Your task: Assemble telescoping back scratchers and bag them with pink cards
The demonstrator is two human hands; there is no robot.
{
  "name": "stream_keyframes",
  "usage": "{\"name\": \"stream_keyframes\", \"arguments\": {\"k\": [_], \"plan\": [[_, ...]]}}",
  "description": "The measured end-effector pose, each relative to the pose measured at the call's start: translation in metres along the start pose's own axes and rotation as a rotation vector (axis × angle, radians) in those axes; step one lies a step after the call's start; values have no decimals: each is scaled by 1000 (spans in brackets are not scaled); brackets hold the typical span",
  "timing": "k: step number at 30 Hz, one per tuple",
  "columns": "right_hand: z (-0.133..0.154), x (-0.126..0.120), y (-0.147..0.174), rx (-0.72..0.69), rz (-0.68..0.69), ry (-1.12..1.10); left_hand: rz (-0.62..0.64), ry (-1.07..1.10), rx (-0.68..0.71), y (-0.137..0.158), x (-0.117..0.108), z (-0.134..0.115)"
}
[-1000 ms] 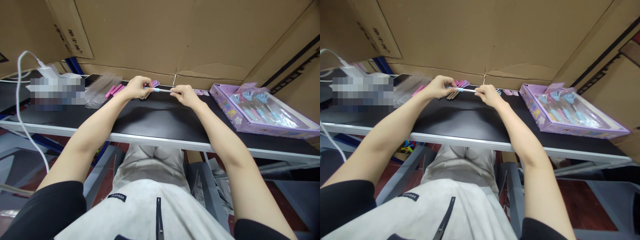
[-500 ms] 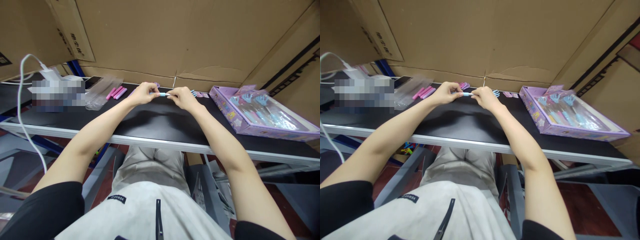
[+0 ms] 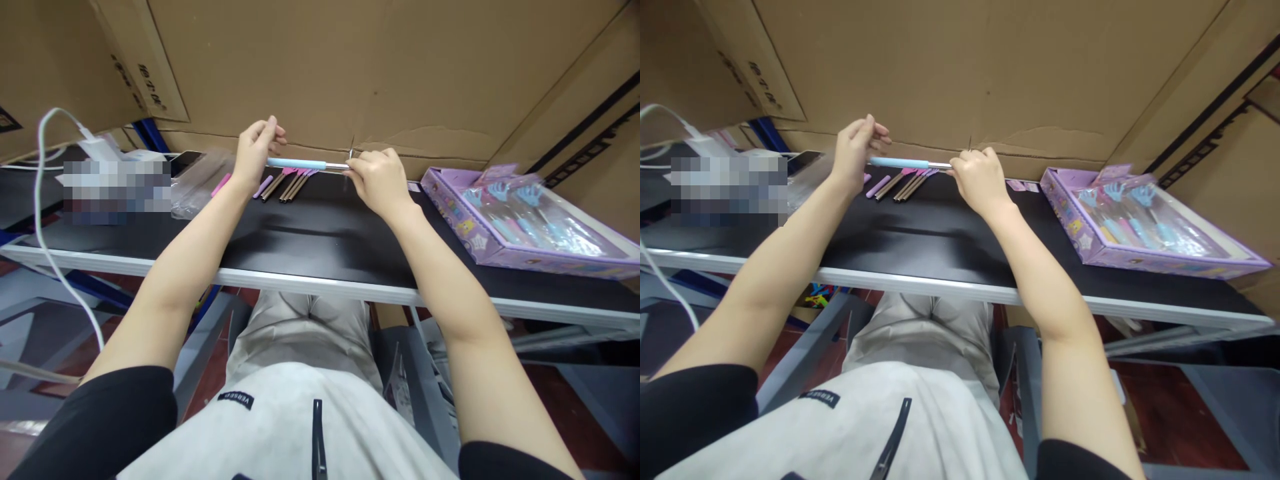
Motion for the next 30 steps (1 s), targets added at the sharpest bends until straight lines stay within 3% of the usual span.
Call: {"name": "stream_keyframes", "arguments": {"k": [5, 8, 14, 19, 23, 30], "plan": [[9, 21, -3, -4, 34, -21, -114, 197, -152, 8, 16, 33], [13, 33, -3, -18, 83, -23, -136, 231, -185, 20, 24, 40], [9, 39, -3, -8, 107, 12, 4, 35, -144, 25, 40, 39], [5, 46, -5, -62, 133, 84, -42, 175, -196, 37, 48, 48], [-1, 56, -7, -64, 164, 102, -93, 257, -233, 45, 49, 36], [-4, 70, -11, -51, 259, -10, 71, 154, -149, 30, 51, 0]]}}
Point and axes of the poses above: each hand's wrist, its own y-axis away from the middle knuckle, its own x-axis out of the palm, z = x × y, the point moved 10 cm from there along -y, towards the middle knuckle, and after that the axes turned 10 degrees about z, right-handed, at the moved point
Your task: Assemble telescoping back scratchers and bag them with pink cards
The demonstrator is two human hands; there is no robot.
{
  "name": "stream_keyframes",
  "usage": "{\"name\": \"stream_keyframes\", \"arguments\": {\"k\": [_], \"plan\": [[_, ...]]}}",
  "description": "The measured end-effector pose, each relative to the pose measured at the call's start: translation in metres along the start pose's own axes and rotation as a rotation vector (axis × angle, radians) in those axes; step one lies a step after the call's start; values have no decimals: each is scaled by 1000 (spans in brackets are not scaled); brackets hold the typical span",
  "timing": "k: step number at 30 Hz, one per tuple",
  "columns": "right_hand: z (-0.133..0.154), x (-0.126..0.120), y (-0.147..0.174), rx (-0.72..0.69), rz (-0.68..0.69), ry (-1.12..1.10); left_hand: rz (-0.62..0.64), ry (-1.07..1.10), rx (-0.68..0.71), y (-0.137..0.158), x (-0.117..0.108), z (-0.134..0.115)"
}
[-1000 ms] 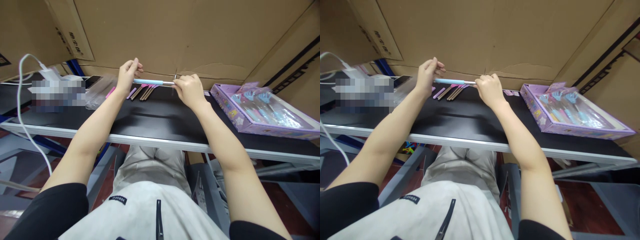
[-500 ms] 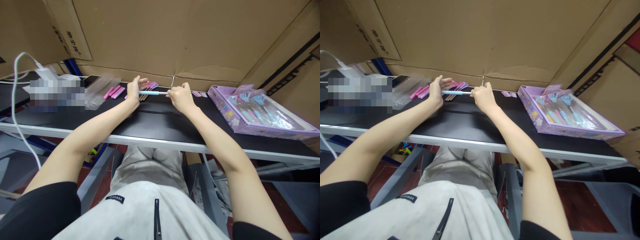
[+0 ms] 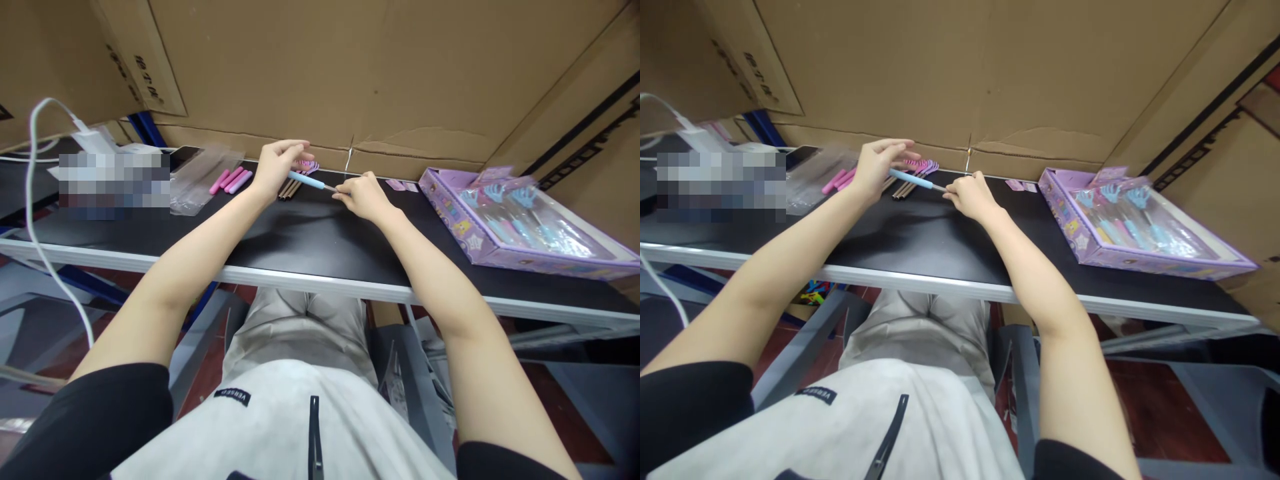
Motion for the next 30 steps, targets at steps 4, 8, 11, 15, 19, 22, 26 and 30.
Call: {"name": "stream_keyframes", "arguments": {"k": [4, 8, 11, 15, 19, 22, 26, 30], "plan": [[-8, 2, -2, 70, -14, -28, 133, -240, 54, -4, 9, 6], [-28, 3, -3, 141, -93, -59, 389, -576, 52, 3, 37, 28], [-38, 4, -5, 160, -163, -80, 525, -821, 170, 17, 63, 31], [-44, 8, -10, 203, -201, -83, 645, -973, 306, 30, 94, 37], [-49, 14, -18, 250, -155, -25, 757, -965, 452, 40, 114, 39], [-54, 18, -25, 263, -84, 44, 824, -972, 467, 44, 119, 44], [-57, 23, -36, 252, 1, 87, 859, -1013, 431, 47, 121, 47], [-48, 33, -44, 240, 142, 118, 829, -1075, 365, 47, 119, 45]]}}
Point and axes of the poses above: each hand's wrist, its own y-axis away from the middle knuckle, its own x-axis out of the palm, z = x × y, the point moved 10 cm from there along -y, towards the middle knuckle, and after that the axes turned 10 degrees about z, right-handed, at the moved point
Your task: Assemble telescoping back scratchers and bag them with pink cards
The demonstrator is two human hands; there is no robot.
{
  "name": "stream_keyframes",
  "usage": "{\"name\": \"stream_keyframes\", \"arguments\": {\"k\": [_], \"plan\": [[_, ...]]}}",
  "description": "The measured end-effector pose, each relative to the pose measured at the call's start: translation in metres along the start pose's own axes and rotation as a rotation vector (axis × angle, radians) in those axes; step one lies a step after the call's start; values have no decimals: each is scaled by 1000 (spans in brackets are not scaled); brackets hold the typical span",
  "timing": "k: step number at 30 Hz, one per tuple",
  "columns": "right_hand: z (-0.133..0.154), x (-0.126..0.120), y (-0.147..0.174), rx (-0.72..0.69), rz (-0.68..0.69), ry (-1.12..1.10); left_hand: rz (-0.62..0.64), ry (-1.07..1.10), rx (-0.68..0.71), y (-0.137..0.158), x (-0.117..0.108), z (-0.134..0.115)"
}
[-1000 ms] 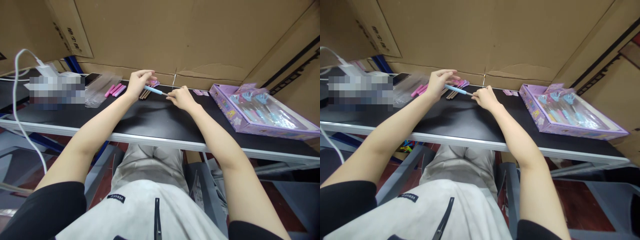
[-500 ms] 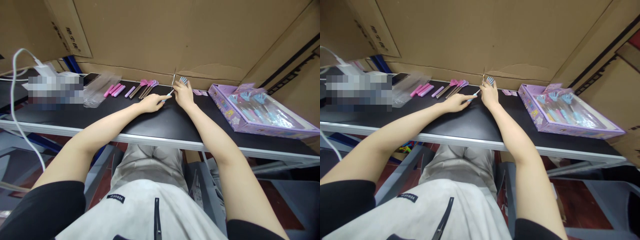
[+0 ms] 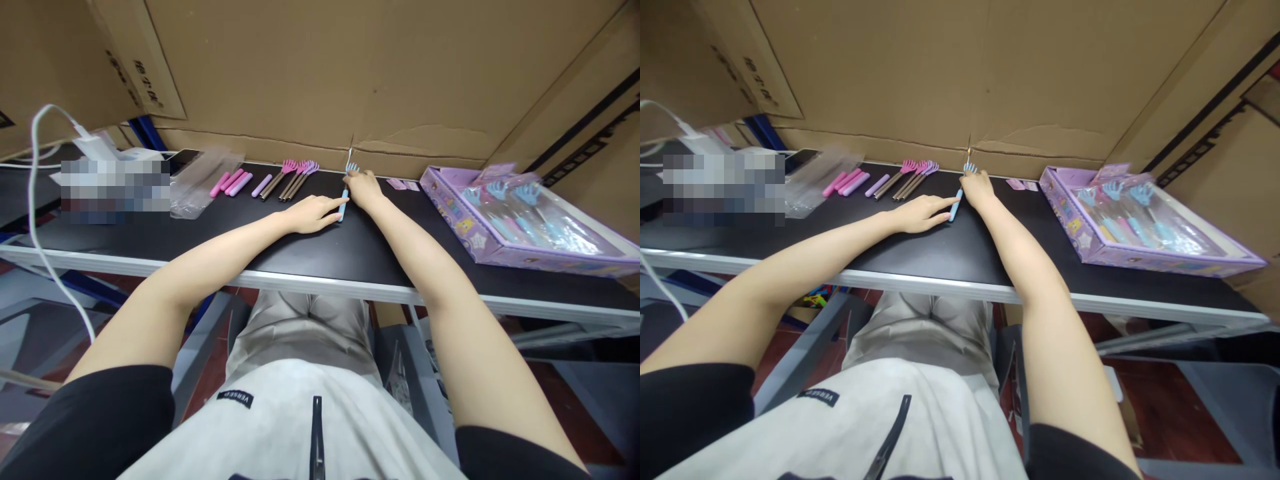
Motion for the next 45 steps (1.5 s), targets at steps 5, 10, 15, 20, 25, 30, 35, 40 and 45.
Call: {"name": "stream_keyframes", "arguments": {"k": [5, 10, 15, 20, 25, 30, 35, 40, 45], "plan": [[4, 5, 6, 34, 100, -13, 64, -12, -184, 5, 0, 17], [-12, 5, 19, 156, 57, -86, 127, 34, -245, 3, 11, 36], [-28, 17, 27, 244, 102, -149, 150, 57, -227, 2, 15, 39], [-30, 19, 28, 213, 78, -169, 168, 68, -242, 4, 13, 37], [-34, 26, 24, 179, 93, -181, 193, 66, -263, 5, 12, 30], [-36, 29, 22, 151, 98, -179, 214, 92, -249, 8, 8, 33], [-36, 27, 26, 198, 120, -223, 149, 133, -289, 18, -15, 44], [-39, 26, 28, 233, 99, -266, 138, 142, -440, 29, -25, 52], [-43, 28, 30, 264, 132, -274, 247, 113, -447, 31, -24, 59]]}}
Point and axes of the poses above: each hand's wrist, its own y-axis away from the middle knuckle, its own x-axis out of the palm, z = x × y, the point moved 10 cm from there along -y, towards the middle knuckle, and after that the axes turned 10 degrees about z, right-handed, at the moved point
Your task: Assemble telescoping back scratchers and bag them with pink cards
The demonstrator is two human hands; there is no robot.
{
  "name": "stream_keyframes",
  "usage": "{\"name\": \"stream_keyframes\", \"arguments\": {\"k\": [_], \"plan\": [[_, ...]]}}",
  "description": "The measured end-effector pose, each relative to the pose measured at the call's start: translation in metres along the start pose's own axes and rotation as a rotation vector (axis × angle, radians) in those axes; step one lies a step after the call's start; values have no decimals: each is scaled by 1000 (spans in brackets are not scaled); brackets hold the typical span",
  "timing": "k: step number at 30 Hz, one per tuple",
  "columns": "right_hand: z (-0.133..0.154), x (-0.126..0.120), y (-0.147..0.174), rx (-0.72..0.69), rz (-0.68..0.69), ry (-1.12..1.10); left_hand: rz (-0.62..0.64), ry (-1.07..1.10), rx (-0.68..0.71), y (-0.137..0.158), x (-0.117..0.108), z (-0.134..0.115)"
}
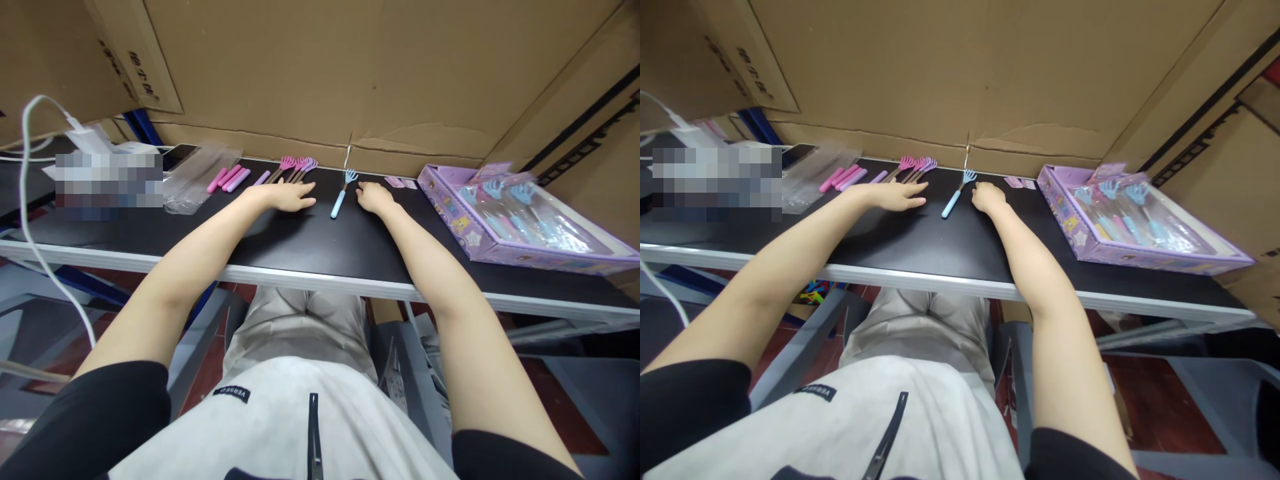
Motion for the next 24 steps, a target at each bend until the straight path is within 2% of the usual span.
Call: {"name": "stream_keyframes", "arguments": {"k": [3, 7, 10, 14, 16, 19, 24], "plan": [[-2, -1, 0, -1, 13, 4, -5, -24, 97, -15, -13, -5], [-7, -3, -2, 10, 1, 6, -72, -72, 213, -53, -26, -33], [-11, -2, -3, 27, -1, 8, -82, -124, 138, -81, -20, -56], [-11, -2, -2, 20, -5, 17, -145, -130, -64, -92, -12, -71], [-9, -4, 0, 9, -13, 26, -156, -109, -113, -91, -7, -74], [-7, -8, 3, -2, -34, 4, -230, -47, -87, -86, -9, -74], [-7, -17, 1, -12, -107, -158, -244, 121, -111, -86, -16, -39]]}}
Point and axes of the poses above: each hand's wrist, its own y-axis away from the middle knuckle, its own x-axis out of the palm, z = x × y, the point moved 10 cm from there along -y, towards the middle knuckle, and after that the axes turned 10 degrees about z, right-handed, at the moved point
